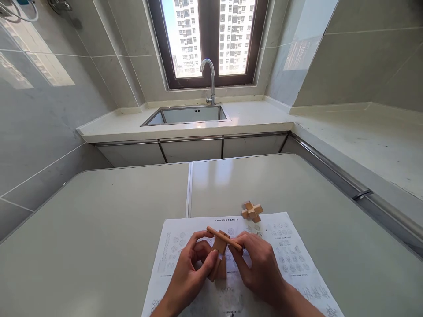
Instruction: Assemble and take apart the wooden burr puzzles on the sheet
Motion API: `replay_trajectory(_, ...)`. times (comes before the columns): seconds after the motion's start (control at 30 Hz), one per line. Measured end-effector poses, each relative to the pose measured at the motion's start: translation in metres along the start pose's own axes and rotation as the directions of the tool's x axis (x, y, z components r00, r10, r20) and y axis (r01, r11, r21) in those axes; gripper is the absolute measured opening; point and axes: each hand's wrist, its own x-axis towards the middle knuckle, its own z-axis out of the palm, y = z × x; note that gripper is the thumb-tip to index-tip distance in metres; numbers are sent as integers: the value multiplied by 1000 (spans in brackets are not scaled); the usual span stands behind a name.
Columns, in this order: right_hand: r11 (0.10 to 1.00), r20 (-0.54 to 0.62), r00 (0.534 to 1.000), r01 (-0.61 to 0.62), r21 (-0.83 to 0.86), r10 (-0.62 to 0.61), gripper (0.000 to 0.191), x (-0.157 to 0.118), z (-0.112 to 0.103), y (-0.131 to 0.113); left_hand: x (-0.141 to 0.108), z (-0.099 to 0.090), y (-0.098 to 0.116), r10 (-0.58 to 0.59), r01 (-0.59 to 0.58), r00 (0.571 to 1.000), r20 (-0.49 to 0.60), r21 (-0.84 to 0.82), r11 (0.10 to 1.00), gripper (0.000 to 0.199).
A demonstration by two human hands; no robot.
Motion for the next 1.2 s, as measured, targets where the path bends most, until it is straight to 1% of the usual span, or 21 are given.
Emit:
replay_trajectory(0.13,1000,-11,1000,-1,8,1,12,-1,1,-1,1,-4,-1,-5,4,999,35,16,1000,36)
replay_trajectory(0.27,1000,7,1000,15,-4,-15,12,-3,2,-2,2,-9,-1,-10,9,995,95,6,1000,34)
replay_trajectory(0.47,999,35,999,28,-25,-28,14,-2,1,-3,4,-15,-1,-31,37,986,161,-29,999,38)
replay_trajectory(0.77,1000,90,996,15,-22,-13,14,-2,-1,0,6,-23,-1,-46,50,977,210,-14,999,43)
replay_trajectory(0.9,999,95,995,34,-31,-31,15,-2,-1,-3,7,-27,-3,-39,52,964,262,-45,998,47)
replay_trajectory(1.07,997,97,993,68,-31,-65,17,-1,-1,-6,7,-30,-1,-36,60,947,320,-65,996,42)
replay_trajectory(1.2,995,94,991,95,-34,-91,18,-1,-2,-6,7,-31,4,-49,76,936,349,-62,995,41)
